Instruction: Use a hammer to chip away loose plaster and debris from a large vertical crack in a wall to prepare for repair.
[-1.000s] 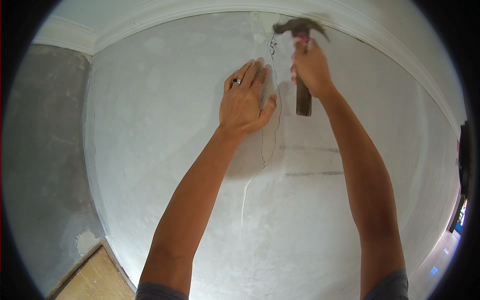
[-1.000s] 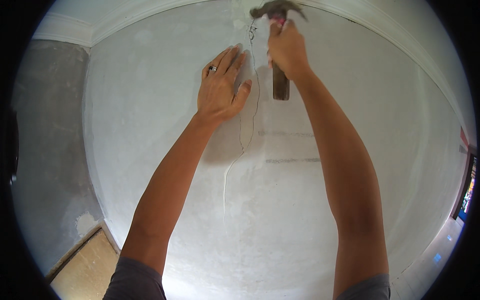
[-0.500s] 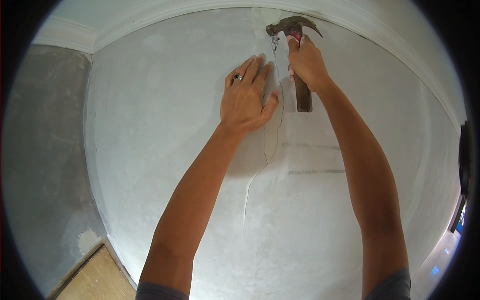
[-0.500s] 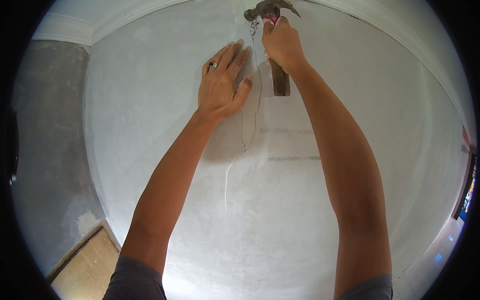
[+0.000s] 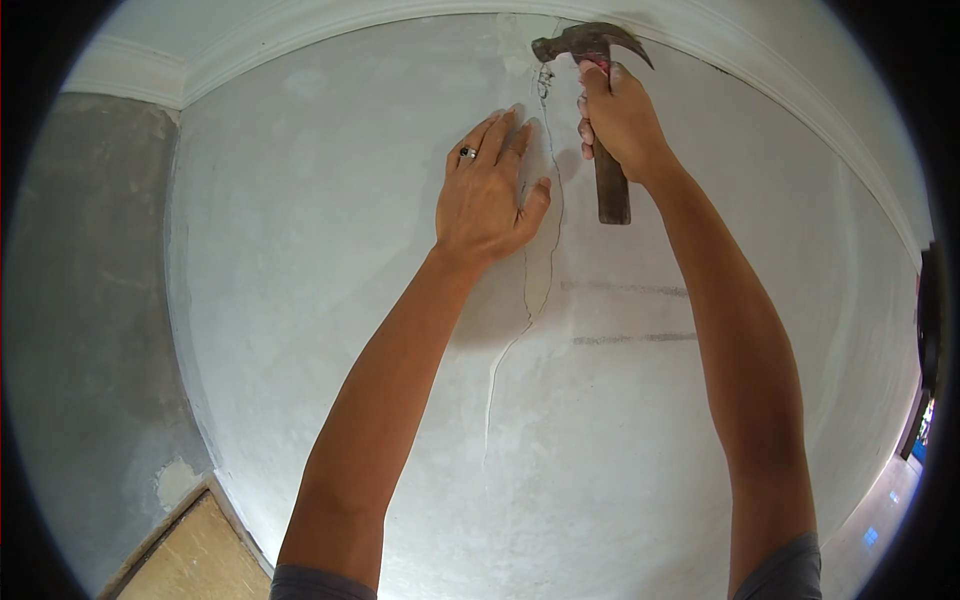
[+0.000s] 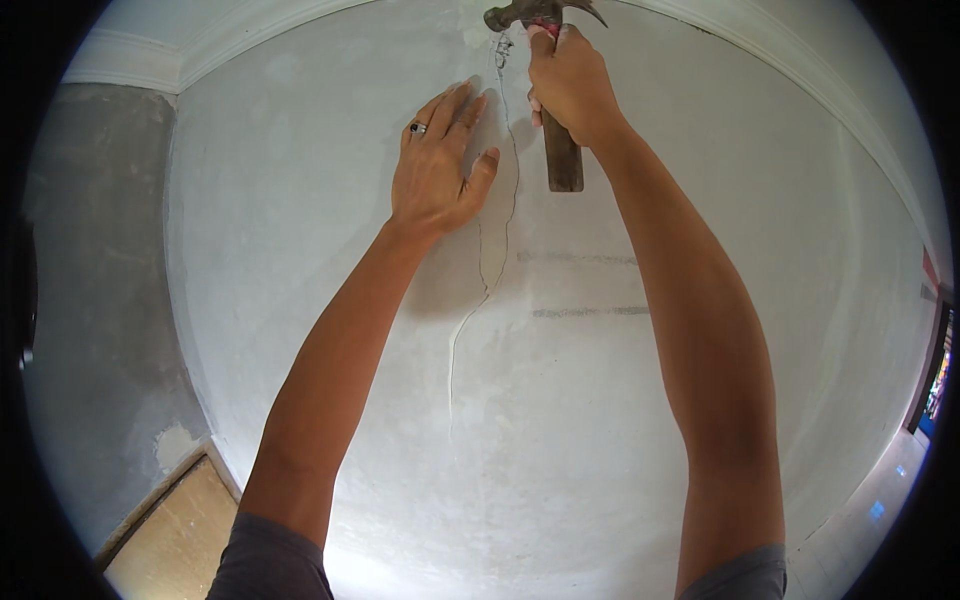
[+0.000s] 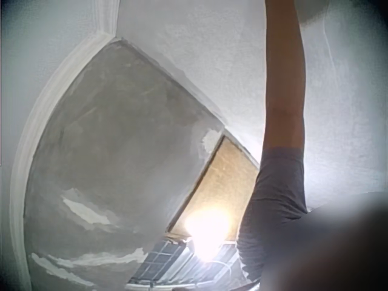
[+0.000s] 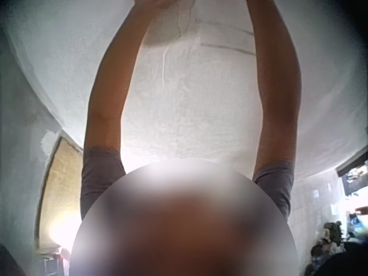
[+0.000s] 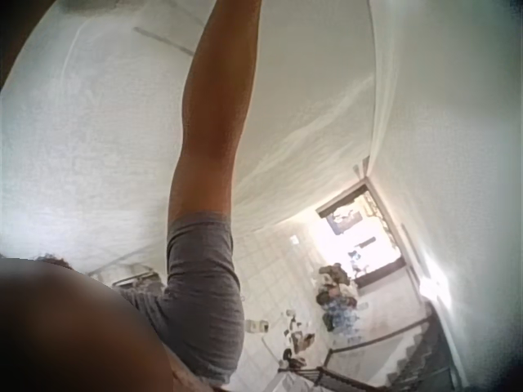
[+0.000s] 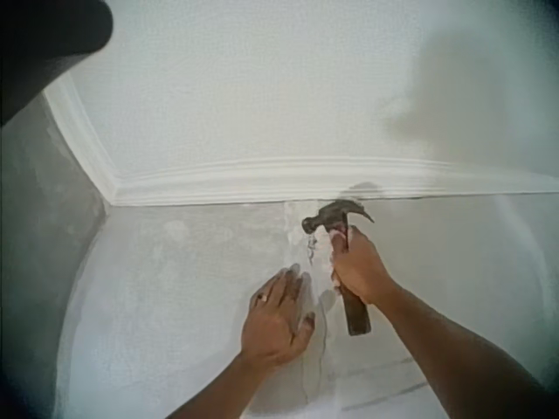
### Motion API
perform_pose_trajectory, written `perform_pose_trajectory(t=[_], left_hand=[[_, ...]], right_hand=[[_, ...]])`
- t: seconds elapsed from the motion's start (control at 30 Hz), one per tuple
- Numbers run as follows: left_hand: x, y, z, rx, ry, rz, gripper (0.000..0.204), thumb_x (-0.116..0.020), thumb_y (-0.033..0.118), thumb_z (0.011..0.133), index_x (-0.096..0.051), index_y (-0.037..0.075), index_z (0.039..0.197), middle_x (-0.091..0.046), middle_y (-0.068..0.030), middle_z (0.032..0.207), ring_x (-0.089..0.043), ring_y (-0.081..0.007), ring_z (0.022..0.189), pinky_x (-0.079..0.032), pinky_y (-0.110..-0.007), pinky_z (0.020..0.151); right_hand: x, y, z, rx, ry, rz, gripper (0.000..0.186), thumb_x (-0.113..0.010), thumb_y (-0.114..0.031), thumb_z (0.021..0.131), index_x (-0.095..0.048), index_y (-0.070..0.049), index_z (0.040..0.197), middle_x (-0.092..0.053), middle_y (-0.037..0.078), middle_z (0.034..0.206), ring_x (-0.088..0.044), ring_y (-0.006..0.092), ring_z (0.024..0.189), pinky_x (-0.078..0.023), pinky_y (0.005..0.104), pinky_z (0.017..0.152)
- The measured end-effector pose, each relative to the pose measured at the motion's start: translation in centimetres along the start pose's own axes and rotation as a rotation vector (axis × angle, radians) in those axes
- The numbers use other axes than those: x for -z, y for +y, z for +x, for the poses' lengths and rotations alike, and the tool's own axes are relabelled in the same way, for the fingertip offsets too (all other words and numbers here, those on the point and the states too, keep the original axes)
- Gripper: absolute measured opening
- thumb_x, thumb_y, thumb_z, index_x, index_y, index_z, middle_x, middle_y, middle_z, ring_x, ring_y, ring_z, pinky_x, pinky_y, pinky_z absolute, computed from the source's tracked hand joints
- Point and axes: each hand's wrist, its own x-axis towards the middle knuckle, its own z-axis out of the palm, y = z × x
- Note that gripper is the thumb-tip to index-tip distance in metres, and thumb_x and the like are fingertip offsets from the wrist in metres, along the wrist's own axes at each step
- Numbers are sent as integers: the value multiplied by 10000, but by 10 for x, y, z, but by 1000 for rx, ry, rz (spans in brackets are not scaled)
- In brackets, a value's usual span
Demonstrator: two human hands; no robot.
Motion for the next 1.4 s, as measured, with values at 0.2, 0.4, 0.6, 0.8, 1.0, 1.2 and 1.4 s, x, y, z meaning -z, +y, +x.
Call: perform_pose_trajectory(t=[0.2,0.4,0.6,0.8,1.0,1.2,1.4], left_hand=[[-1,1,0,8,10,-13,584,-598,271,873,-621,-38,1367,-522,-203,1507,-455,-354,1412,-373,-474,1130],[0,-2,1,-14,34,-13,577,-601,264,869,-624,-64,1343,-518,-214,1502,-464,-369,1391,-390,-486,1115],[-2,-2,1,-26,45,-26,576,-597,252,866,-619,-73,1341,-526,-215,1488,-472,-383,1369,-407,-489,1104],[-2,-2,-1,5,53,-64,577,-603,244,865,-611,-76,1345,-525,-215,1484,-471,-386,1362,-416,-483,1098],[-2,-1,0,10,53,-75,565,-622,227,863,-613,-71,1342,-527,-210,1479,-466,-386,1364,-412,-481,1110],[-2,0,0,-2,50,-65,566,-625,241,868,-613,-68,1342,-535,-207,1470,-473,-390,1356,-405,-489,1114],[0,0,1,5,54,-75,574,-627,238,867,-605,-65,1354,-537,-209,1469,-473,-391,1355,-400,-486,1118]], right_hand=[[-2,6,-6,-159,-57,-29,354,-493,-305,1057,-504,45,1006,-576,110,689,-572,203,498,-520,387,454],[-5,2,-21,-16,-15,-104,335,-498,-302,1055,-522,31,1035,-553,76,722,-549,180,495,-494,375,439],[-4,7,-24,-115,-65,-64,310,-512,-298,1056,-532,12,1050,-526,55,730,-523,149,494,-471,342,426],[-4,7,-22,-76,-7,-122,302,-499,-302,1058,-522,-1,1035,-526,52,747,-521,145,494,-471,349,427],[3,9,-13,-18,-10,5,388,-501,-312,1050,-520,75,1037,-647,175,714,-628,245,487,-507,400,437],[1,11,-11,-57,0,-170,379,-485,-301,1049,-516,76,1036,-610,146,678,-612,239,483,-537,397,460],[5,9,-5,-10,7,34,380,-476,-307,1050,-521,70,1043,-625,148,731,-622,235,505,-548,402,480]])
